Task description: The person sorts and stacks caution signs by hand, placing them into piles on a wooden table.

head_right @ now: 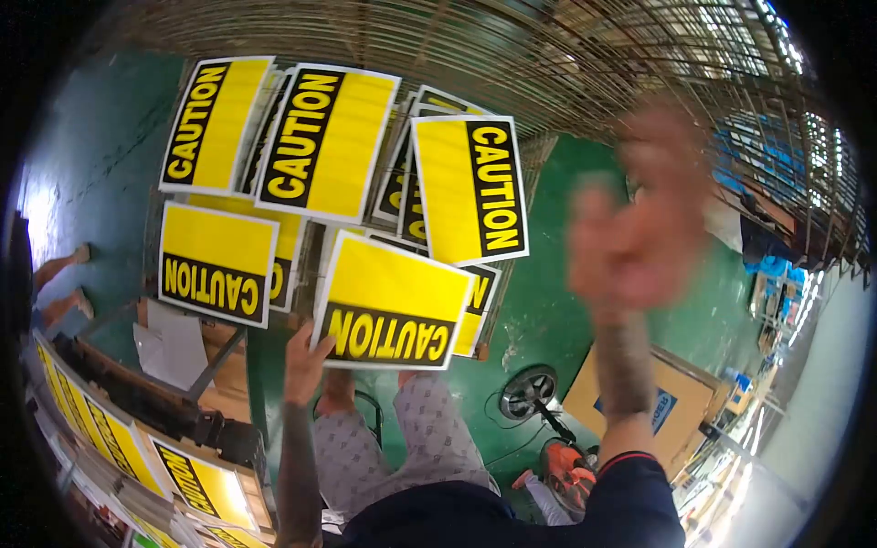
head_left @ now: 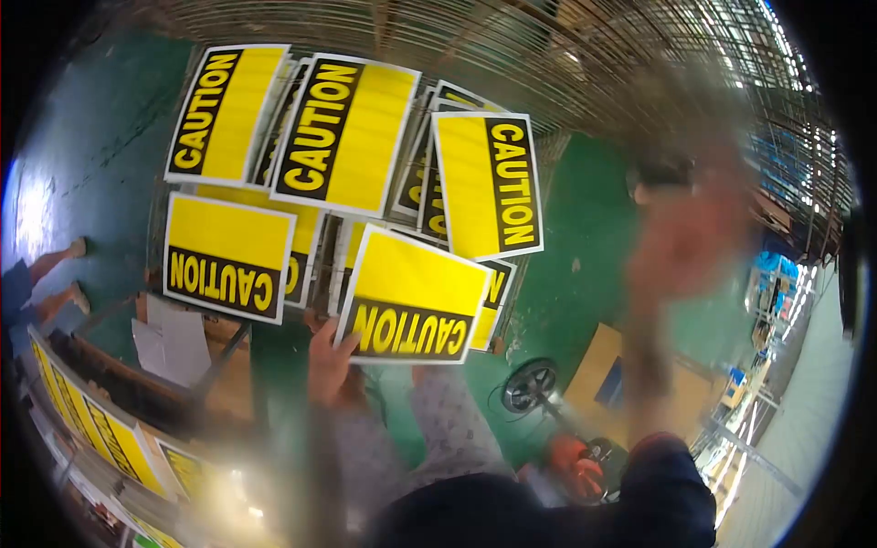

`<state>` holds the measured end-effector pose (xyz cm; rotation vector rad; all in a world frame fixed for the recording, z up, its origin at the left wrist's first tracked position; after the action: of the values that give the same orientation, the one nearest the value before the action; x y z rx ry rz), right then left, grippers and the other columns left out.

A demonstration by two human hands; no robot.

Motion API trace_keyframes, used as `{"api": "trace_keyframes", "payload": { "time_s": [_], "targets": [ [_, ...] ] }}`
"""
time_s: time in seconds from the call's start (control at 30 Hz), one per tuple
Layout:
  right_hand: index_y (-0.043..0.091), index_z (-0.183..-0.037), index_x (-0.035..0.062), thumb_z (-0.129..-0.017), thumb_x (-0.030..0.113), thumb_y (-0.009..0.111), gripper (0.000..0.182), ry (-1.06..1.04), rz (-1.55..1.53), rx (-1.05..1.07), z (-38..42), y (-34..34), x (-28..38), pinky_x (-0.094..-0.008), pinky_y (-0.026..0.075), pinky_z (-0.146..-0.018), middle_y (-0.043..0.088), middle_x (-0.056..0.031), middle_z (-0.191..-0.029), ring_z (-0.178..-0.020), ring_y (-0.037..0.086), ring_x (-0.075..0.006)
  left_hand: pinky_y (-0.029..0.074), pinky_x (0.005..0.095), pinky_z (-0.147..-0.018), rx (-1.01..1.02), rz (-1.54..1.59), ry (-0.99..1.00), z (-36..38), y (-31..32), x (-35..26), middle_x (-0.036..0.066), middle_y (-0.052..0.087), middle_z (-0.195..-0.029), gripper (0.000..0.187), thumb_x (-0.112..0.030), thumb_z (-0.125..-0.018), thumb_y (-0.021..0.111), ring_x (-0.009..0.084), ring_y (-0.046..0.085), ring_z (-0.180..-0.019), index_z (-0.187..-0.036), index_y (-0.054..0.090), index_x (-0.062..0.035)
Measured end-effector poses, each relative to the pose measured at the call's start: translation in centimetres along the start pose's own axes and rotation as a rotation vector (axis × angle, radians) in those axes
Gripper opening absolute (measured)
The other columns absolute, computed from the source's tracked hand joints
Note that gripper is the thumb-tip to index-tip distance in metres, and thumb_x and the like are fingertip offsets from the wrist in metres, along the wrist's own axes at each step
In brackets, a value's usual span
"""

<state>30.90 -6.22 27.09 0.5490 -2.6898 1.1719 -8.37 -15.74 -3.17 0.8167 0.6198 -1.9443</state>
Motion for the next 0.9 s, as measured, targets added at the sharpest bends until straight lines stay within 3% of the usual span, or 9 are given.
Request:
{"api": "trace_keyframes", "payload": {
  "time_s": [0.07, 0.13, 0.2, 0.3, 0.4, 0.53, 0.63, 0.8, 0.9],
  "targets": [
    [0.058, -0.140, 0.0043, -0.084, 0.021, 0.086, 0.065, 0.421, -0.274, 0.374, 9.1, 4.3, -3.2, -0.0438, 0.043, -0.116, 0.064, -0.0175, -0.140, -0.137, 0.057, -0.0334, 0.051, 0.0275, -0.086, 0.068, 0.008, -0.064, 2.7, -1.3, -3.2, 0.004, 0.072, -0.106, 0.027, -0.005, -0.096, 0.068, 0.0096, 0.062, -0.096, -0.122, 0.068, 0.0033],
    [0.038, -0.161, 0.0039, -0.077, 0.035, 0.094, 0.106, 0.691, -0.492, 0.774, 19.0, 9.3, -3.9, -0.0416, 0.038, -0.121, 0.059, -0.0156, -0.152, -0.144, 0.051, -0.0325, 0.052, 0.0278, -0.085, 0.128, -0.061, -0.080, 3.4, -2.8, -5.4, 0.003, 0.072, -0.106, 0.029, -0.008, -0.095, 0.071, 0.0100, 0.063, -0.095, -0.121, 0.069, 0.0033],
    [0.049, -0.152, 0.0014, -0.078, 0.036, 0.094, 0.093, 0.936, -0.754, 0.987, 25.4, 9.9, -3.6, -0.0417, 0.044, -0.116, 0.065, -0.0188, -0.144, -0.136, 0.059, -0.0328, 0.052, 0.0275, -0.084, 0.153, -0.078, -0.088, 1.9, -3.1, -7.8, 0.003, 0.073, -0.105, 0.030, -0.011, -0.093, 0.074, 0.0100, 0.064, -0.094, -0.120, 0.070, 0.0030],
    [0.068, -0.126, -0.0043, -0.089, 0.010, 0.085, 0.043, 1.321, -0.795, 0.973, 29.1, 7.3, -3.2, -0.0311, 0.057, -0.090, 0.078, -0.0107, -0.110, -0.102, 0.071, -0.0145, 0.052, 0.0255, -0.081, 0.072, 0.096, -0.042, -2.4, -1.3, -10.2, 0.003, 0.073, -0.102, 0.040, -0.022, -0.090, 0.084, 0.0102, 0.065, -0.089, -0.119, 0.071, 0.0025],
    [0.070, -0.121, -0.0031, -0.089, 0.009, 0.084, 0.036, 1.404, -0.759, 0.684, 31.9, 4.3, -4.8, -0.0299, 0.058, -0.084, 0.078, -0.0094, -0.101, -0.094, 0.072, -0.0131, 0.050, 0.0255, -0.080, 0.140, 0.237, -0.014, -5.7, 2.5, -11.2, 0.002, 0.072, -0.099, 0.034, -0.004, -0.088, 0.073, 0.0105, 0.063, -0.090, -0.121, 0.073, 0.0028],
    [0.076, -0.123, 0.0072, -0.091, 0.022, 0.081, 0.035, 0.845, -0.572, 0.934, 25.7, 2.7, -10.6, -0.0366, 0.058, -0.085, 0.080, -0.0106, -0.108, -0.097, 0.076, -0.0215, 0.054, 0.0302, -0.090, 0.615, 0.268, -0.152, -4.5, 5.0, -10.4, 0.009, 0.073, -0.110, 0.056, -0.010, -0.093, 0.075, 0.0151, 0.067, -0.102, -0.146, 0.058, -0.0002],
    [0.077, -0.126, 0.0176, -0.092, 0.037, 0.075, 0.039, 0.414, -0.503, 1.276, 20.5, 6.8, -11.6, -0.0439, 0.048, -0.103, 0.077, -0.0075, -0.119, -0.115, 0.067, -0.0297, 0.055, 0.0343, -0.100, 0.584, 0.656, -0.076, -4.6, 8.4, -13.1, 0.014, 0.070, -0.129, 0.068, -0.018, -0.095, 0.080, 0.0199, 0.066, -0.119, -0.153, 0.051, 0.0002],
    [0.078, -0.109, 0.0183, -0.073, 0.026, 0.087, 0.038, 0.036, -0.163, 1.497, 13.3, 18.3, -11.1, -0.0480, 0.043, -0.103, 0.074, -0.0025, -0.108, -0.114, 0.061, -0.0281, 0.049, 0.0332, -0.108, 0.476, 0.188, 0.000, -11.1, 12.7, -9.6, 0.013, 0.069, -0.135, 0.061, -0.005, -0.097, 0.070, 0.0189, 0.064, -0.122, -0.153, 0.049, 0.0049],
    [0.075, -0.123, 0.0156, -0.066, 0.026, 0.091, 0.060, -0.014, -0.003, 0.807, 12.6, 19.9, -13.9, -0.0583, 0.038, -0.109, 0.074, -0.0076, -0.112, -0.122, 0.061, -0.0331, 0.049, 0.0325, -0.107, 0.379, 0.357, 0.124, -15.2, 16.3, -8.8, 0.011, 0.069, -0.135, 0.058, 0.000, -0.098, 0.065, 0.0172, 0.063, -0.123, -0.153, 0.047, 0.0050]
  ]
}}
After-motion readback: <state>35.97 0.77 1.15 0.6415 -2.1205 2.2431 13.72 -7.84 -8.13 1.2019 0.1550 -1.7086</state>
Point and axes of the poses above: each hand's wrist, its own z-axis away from the middle knuckle, its own y-axis out of the palm, x = y × z, the point moved 3 cm from there along -z, towards the middle knuckle
